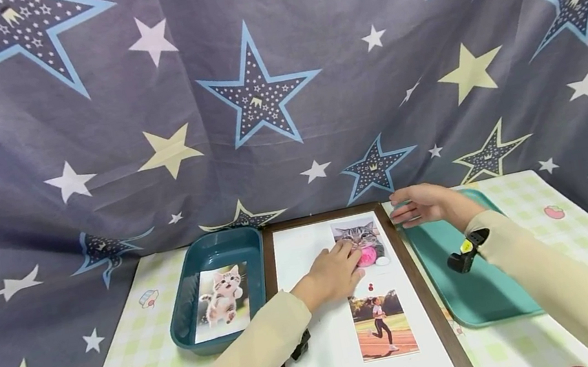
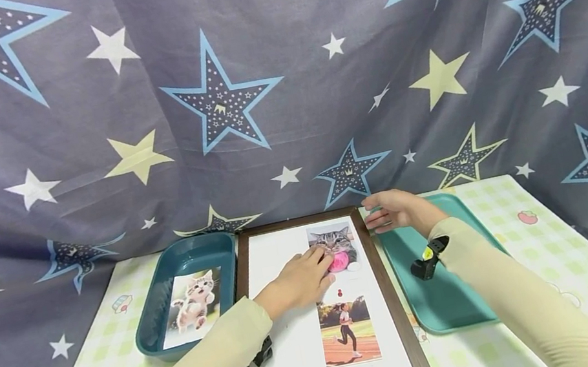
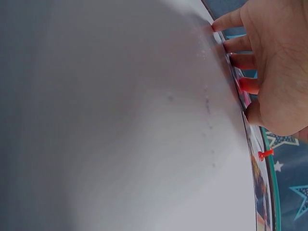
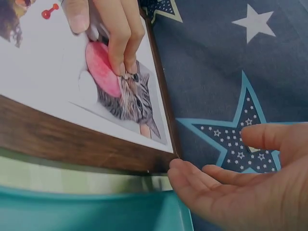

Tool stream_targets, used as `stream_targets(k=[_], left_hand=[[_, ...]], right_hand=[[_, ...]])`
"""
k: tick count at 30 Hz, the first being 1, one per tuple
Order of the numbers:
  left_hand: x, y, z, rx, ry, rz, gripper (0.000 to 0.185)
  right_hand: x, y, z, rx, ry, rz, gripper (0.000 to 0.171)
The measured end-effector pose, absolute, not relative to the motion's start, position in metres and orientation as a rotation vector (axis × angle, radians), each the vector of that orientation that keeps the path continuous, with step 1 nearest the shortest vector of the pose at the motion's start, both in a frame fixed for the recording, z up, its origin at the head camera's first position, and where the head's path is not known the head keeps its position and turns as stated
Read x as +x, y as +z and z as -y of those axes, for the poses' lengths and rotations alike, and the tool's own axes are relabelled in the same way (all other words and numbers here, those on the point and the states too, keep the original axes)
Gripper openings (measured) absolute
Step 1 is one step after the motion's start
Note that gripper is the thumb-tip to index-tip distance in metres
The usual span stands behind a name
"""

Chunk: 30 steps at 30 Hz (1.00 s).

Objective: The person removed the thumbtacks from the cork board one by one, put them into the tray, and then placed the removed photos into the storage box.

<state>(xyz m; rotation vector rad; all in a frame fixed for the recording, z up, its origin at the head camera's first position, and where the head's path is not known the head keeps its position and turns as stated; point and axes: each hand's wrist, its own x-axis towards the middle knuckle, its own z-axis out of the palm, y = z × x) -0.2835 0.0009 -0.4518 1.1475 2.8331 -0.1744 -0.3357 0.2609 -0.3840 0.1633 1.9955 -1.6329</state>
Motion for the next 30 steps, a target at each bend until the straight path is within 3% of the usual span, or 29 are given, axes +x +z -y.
stream_targets(k=[30], left_hand=[[-0.286, -0.455, 0.0, 1.168, -0.186, -2.847, 0.051]], right_hand=[[-0.344, -0.397, -0.232, 0.25, -1.553, -1.925, 0.06]])
